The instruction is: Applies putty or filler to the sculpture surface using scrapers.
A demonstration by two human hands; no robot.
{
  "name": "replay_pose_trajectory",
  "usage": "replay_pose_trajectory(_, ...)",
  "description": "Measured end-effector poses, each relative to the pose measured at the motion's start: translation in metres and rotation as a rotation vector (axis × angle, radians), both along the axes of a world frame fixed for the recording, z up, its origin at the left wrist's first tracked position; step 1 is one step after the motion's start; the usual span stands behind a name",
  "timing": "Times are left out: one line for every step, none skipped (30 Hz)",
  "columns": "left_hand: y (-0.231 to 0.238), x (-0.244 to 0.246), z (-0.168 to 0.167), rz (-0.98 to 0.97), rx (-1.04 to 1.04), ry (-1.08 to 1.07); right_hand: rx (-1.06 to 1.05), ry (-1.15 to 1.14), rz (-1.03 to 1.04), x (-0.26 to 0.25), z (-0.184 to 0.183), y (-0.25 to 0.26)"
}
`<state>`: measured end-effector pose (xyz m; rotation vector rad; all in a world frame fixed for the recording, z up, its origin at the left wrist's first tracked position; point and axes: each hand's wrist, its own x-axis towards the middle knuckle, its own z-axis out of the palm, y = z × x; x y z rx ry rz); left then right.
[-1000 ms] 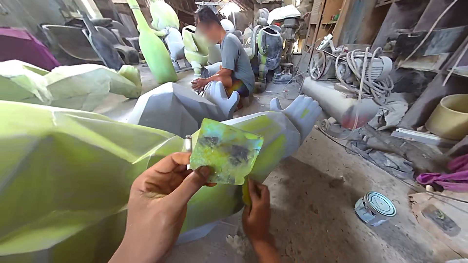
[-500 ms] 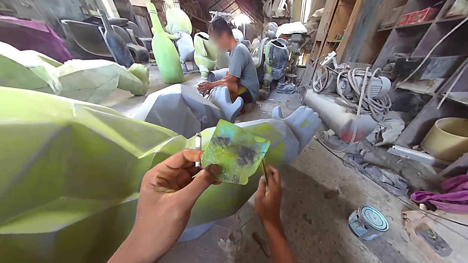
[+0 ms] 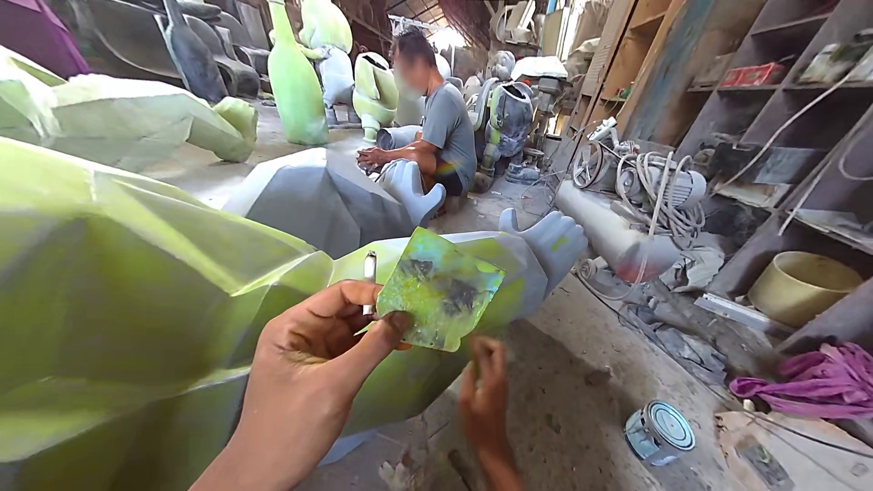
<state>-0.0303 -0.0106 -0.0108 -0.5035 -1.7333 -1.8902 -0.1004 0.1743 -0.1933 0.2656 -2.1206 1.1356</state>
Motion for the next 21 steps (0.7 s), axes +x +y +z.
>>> replay_pose_trajectory(0.000, 0.001, 0.001, 0.007, 0.000, 0.001, -0.042, 0.023, -0.039, -0.018, 0.013, 0.019)
replay_pose_trajectory(0.000, 0.003, 0.001, 0.009, -0.004, 0.001, -0.069, -0.003, -0.089, -0.035, 0.026, 0.037)
replay_pose_trajectory(0.000, 0.005, 0.001, 0.007, -0.009, 0.001, -0.095, -0.053, -0.137, -0.053, 0.035, 0.052)
replay_pose_trajectory(0.000, 0.005, 0.001, 0.003, -0.016, 0.001, -0.119, -0.106, -0.173, -0.070, 0.041, 0.064)
replay_pose_trajectory(0.000, 0.005, 0.001, -0.005, -0.020, 0.001, -0.141, -0.147, -0.199, -0.086, 0.043, 0.071)
replay_pose_trajectory(-0.001, 0.005, 0.000, -0.009, -0.020, 0.000, -0.157, -0.169, -0.220, -0.096, 0.043, 0.073)
replay_pose_trajectory(-0.002, 0.004, 0.000, -0.014, -0.017, 0.001, -0.166, -0.170, -0.241, -0.102, 0.042, 0.070)
replay_pose_trajectory(-0.005, 0.004, 0.001, -0.016, -0.012, 0.004, -0.164, -0.163, -0.260, -0.104, 0.040, 0.066)
replay_pose_trajectory(-0.008, 0.003, 0.001, -0.014, -0.005, 0.009, -0.153, -0.155, -0.277, -0.102, 0.038, 0.060)
replay_pose_trajectory(-0.011, 0.003, 0.001, -0.011, -0.001, 0.012, -0.139, -0.151, -0.292, -0.097, 0.035, 0.052)
replay_pose_trajectory(-0.014, 0.003, 0.000, -0.008, 0.005, 0.013, -0.113, -0.147, -0.306, -0.092, 0.032, 0.043)
replay_pose_trajectory(-0.016, 0.003, 0.000, -0.006, 0.012, 0.008, -0.092, -0.143, -0.316, -0.085, 0.029, 0.034)
replay_pose_trajectory(-0.019, 0.004, 0.000, -0.006, 0.021, 0.003, -0.083, -0.139, -0.315, -0.077, 0.027, 0.025)
replay_pose_trajectory(-0.021, 0.004, 0.000, -0.007, 0.027, -0.004, -0.077, -0.132, -0.308, -0.069, 0.024, 0.016)
replay_pose_trajectory(-0.022, 0.004, 0.000, -0.007, 0.030, -0.010, -0.074, -0.130, -0.298, -0.060, 0.021, 0.007)
replay_pose_trajectory(-0.022, 0.003, 0.000, -0.004, 0.032, -0.011, -0.069, -0.131, -0.290, -0.051, 0.017, -0.004)
replay_pose_trajectory(-0.022, 0.003, 0.000, -0.001, 0.036, -0.011, -0.063, -0.129, -0.279, -0.042, 0.013, -0.015)
replay_pose_trajectory(-0.021, 0.003, 0.000, 0.001, 0.041, -0.009, -0.054, -0.118, -0.274, -0.031, 0.007, -0.028)
replay_pose_trajectory(-0.020, 0.004, 0.001, 0.001, 0.041, -0.006, -0.045, -0.105, -0.275, -0.021, 0.002, -0.042)
replay_pose_trajectory(-0.019, 0.005, 0.002, -0.002, 0.040, -0.005, -0.037, -0.093, -0.275, -0.010, -0.001, -0.056)
replay_pose_trajectory(-0.019, 0.006, 0.003, -0.009, 0.040, -0.004, -0.032, -0.087, -0.271, 0.001, -0.005, -0.070)
